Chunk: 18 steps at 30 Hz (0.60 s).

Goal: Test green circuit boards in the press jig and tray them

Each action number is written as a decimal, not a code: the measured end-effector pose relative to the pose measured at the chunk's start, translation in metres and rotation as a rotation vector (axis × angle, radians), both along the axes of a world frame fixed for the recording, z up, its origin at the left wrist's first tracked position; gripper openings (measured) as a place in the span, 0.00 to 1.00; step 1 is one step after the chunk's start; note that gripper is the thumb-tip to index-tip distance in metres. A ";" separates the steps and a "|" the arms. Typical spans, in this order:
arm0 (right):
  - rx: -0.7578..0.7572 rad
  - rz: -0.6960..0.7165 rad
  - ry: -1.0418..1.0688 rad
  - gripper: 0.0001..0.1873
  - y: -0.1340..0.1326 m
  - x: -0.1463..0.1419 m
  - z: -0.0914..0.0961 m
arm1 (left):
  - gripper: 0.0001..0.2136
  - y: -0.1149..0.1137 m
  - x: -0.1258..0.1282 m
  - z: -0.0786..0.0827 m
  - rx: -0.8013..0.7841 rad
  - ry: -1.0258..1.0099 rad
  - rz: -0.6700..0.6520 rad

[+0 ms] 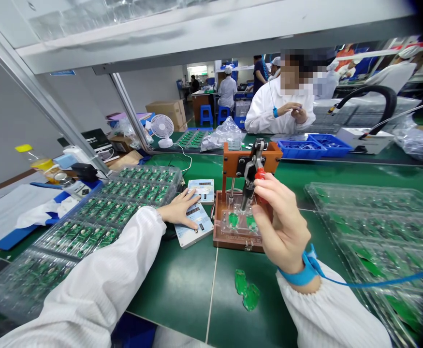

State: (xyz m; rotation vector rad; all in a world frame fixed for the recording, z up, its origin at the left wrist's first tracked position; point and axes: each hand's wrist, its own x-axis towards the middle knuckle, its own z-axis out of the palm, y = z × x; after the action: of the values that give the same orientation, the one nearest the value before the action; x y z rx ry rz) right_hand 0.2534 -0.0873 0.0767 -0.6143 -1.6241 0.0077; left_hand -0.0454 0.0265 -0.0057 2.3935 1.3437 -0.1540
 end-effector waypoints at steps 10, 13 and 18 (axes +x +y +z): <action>0.002 -0.005 0.006 0.32 0.001 -0.001 -0.001 | 0.63 0.001 -0.003 -0.001 -0.014 -0.012 -0.015; 0.000 -0.019 0.023 0.30 0.001 -0.004 -0.002 | 0.63 0.001 -0.001 0.000 -0.014 -0.003 -0.002; -0.014 0.003 0.044 0.30 0.001 -0.005 -0.003 | 0.64 -0.001 0.003 0.002 -0.032 0.016 0.022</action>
State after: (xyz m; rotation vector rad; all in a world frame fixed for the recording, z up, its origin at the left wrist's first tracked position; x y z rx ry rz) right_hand 0.2481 -0.0864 0.0740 -0.6187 -1.5840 0.0346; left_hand -0.0426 0.0254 -0.0035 2.3550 1.3636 -0.1880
